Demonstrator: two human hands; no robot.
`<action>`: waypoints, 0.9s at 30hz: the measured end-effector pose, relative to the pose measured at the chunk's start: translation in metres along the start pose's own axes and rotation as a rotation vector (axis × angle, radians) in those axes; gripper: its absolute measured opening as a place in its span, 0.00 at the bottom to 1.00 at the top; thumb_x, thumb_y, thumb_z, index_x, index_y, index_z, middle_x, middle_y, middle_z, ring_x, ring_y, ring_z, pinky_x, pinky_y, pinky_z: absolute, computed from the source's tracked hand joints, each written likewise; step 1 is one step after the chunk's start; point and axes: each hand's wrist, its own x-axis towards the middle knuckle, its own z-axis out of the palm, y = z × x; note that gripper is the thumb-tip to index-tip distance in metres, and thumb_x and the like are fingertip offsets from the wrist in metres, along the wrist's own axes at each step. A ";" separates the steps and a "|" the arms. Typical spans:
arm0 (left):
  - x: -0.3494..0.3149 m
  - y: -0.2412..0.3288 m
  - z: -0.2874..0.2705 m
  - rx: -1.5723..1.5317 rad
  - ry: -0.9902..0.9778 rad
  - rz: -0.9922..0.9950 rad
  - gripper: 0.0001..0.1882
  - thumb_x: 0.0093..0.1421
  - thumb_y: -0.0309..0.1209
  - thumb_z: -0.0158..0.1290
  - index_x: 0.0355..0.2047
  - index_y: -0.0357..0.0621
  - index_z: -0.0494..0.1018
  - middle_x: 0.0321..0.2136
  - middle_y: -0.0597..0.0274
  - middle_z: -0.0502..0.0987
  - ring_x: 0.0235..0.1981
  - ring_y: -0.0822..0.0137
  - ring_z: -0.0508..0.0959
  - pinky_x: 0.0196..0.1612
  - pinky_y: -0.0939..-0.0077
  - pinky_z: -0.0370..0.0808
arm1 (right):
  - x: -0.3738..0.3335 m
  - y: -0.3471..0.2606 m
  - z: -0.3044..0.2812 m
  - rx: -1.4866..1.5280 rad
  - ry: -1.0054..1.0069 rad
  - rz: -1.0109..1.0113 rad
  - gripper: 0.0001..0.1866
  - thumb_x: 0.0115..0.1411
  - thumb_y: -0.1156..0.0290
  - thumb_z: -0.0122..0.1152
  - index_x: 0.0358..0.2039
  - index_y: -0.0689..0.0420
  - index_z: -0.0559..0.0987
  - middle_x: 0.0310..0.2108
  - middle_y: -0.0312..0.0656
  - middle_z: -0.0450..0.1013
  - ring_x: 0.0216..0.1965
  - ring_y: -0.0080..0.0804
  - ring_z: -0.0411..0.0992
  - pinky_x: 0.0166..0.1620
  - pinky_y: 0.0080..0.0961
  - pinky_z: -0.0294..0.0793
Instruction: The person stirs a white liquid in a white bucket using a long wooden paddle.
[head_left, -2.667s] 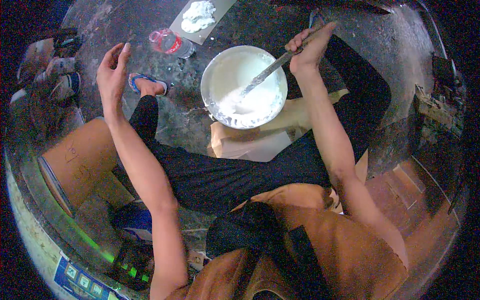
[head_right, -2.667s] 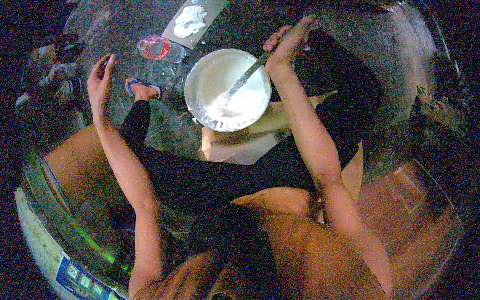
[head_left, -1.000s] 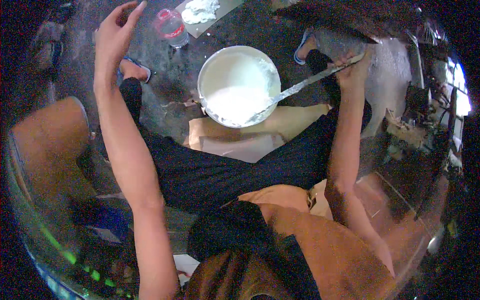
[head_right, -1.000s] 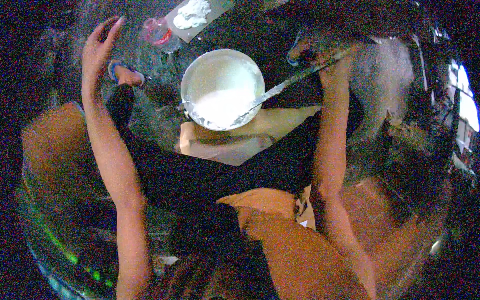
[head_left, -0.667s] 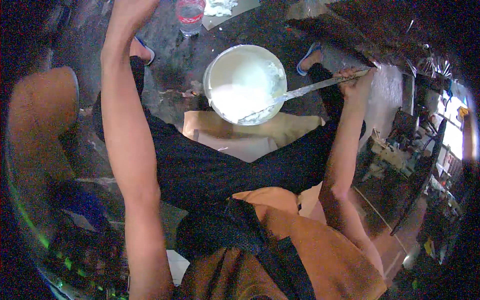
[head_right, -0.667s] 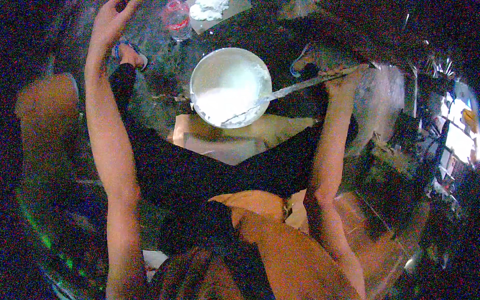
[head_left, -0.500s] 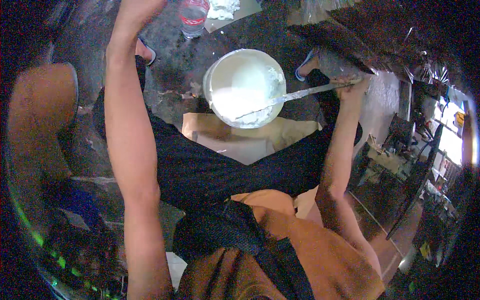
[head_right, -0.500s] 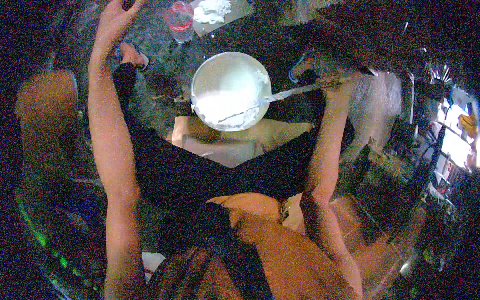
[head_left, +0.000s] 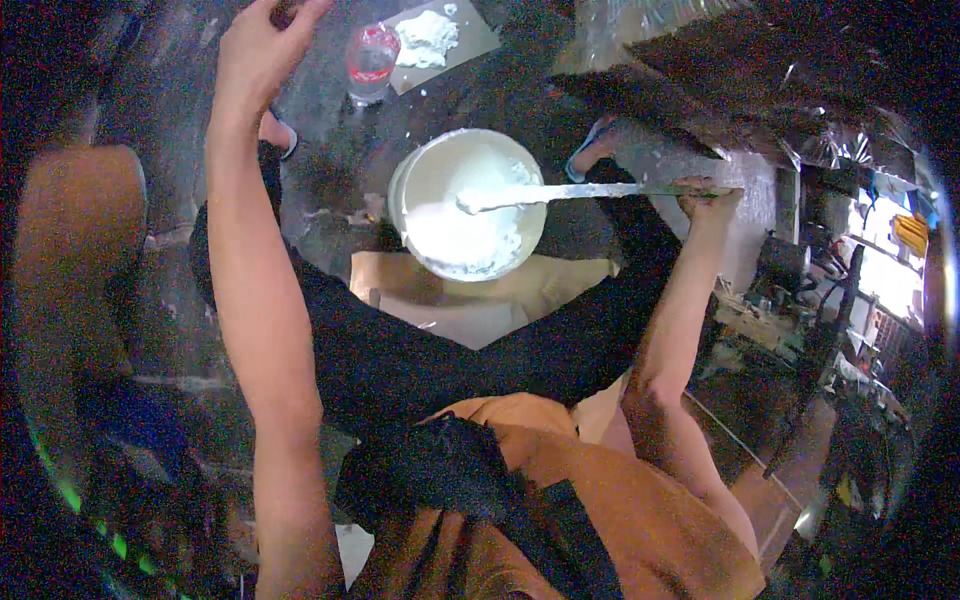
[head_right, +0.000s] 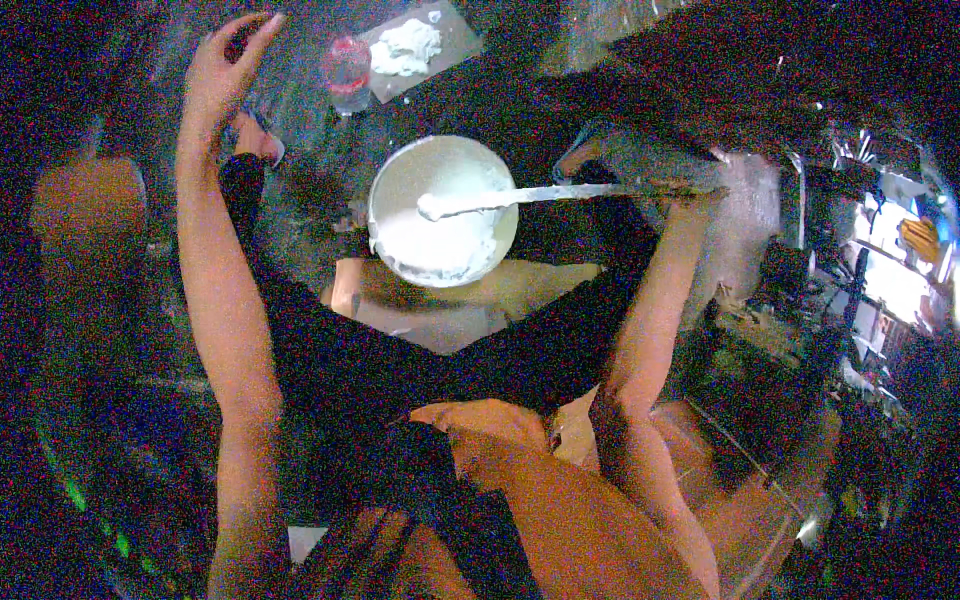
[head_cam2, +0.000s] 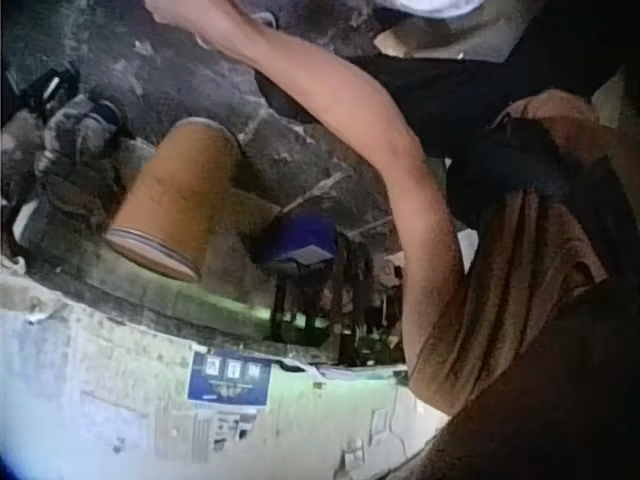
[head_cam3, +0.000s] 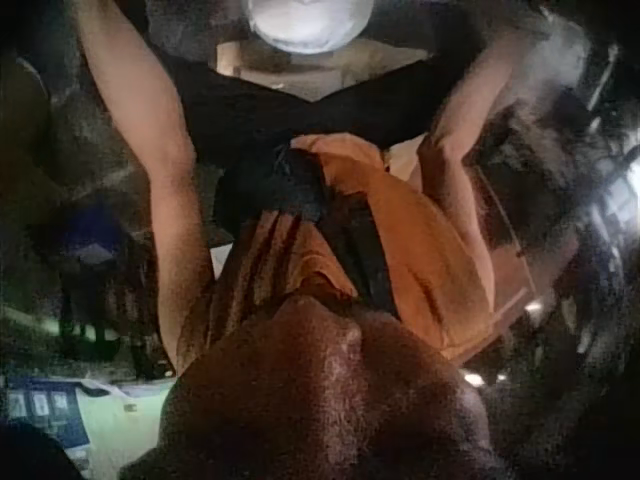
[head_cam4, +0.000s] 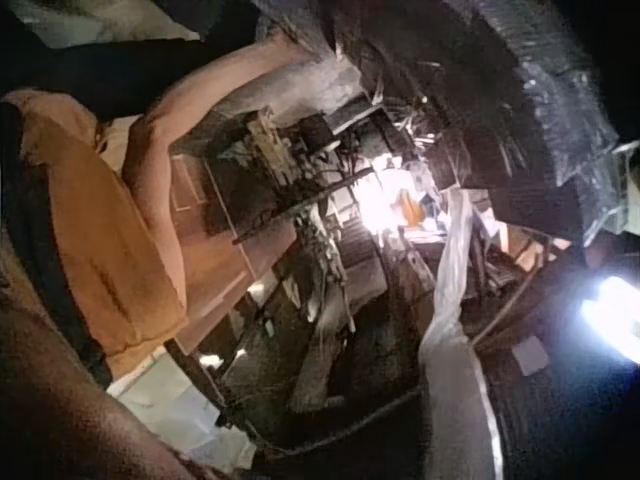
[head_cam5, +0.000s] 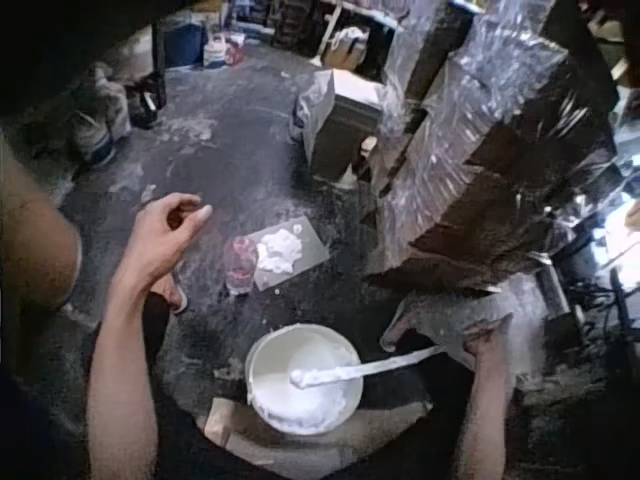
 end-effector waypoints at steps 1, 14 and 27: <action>0.013 -0.020 -0.001 0.090 0.009 -0.019 0.23 0.56 0.45 0.57 0.45 0.40 0.75 0.38 0.54 0.79 0.38 0.65 0.78 0.43 0.74 0.73 | 0.012 -0.013 0.002 -0.005 -0.025 -0.031 0.32 0.57 0.37 0.40 0.48 0.51 0.72 0.40 0.50 0.71 0.43 0.53 0.68 0.39 0.65 0.69; 0.016 -0.044 -0.025 -0.216 0.320 -0.190 0.25 0.55 0.45 0.60 0.45 0.38 0.75 0.30 0.61 0.78 0.32 0.75 0.75 0.38 0.81 0.70 | -0.011 -0.019 0.354 0.341 0.005 -0.319 0.50 0.54 0.27 0.30 0.44 0.68 0.73 0.33 0.51 0.70 0.38 0.42 0.70 0.53 0.48 0.66; 0.013 -0.032 -0.022 -0.276 0.266 -0.207 0.24 0.56 0.41 0.60 0.46 0.34 0.73 0.24 0.66 0.75 0.14 0.81 0.67 0.19 0.85 0.64 | -0.018 0.074 0.499 0.006 0.016 -1.096 0.29 0.67 0.51 0.42 0.54 0.64 0.68 0.54 0.51 0.66 0.54 0.44 0.63 0.58 0.38 0.57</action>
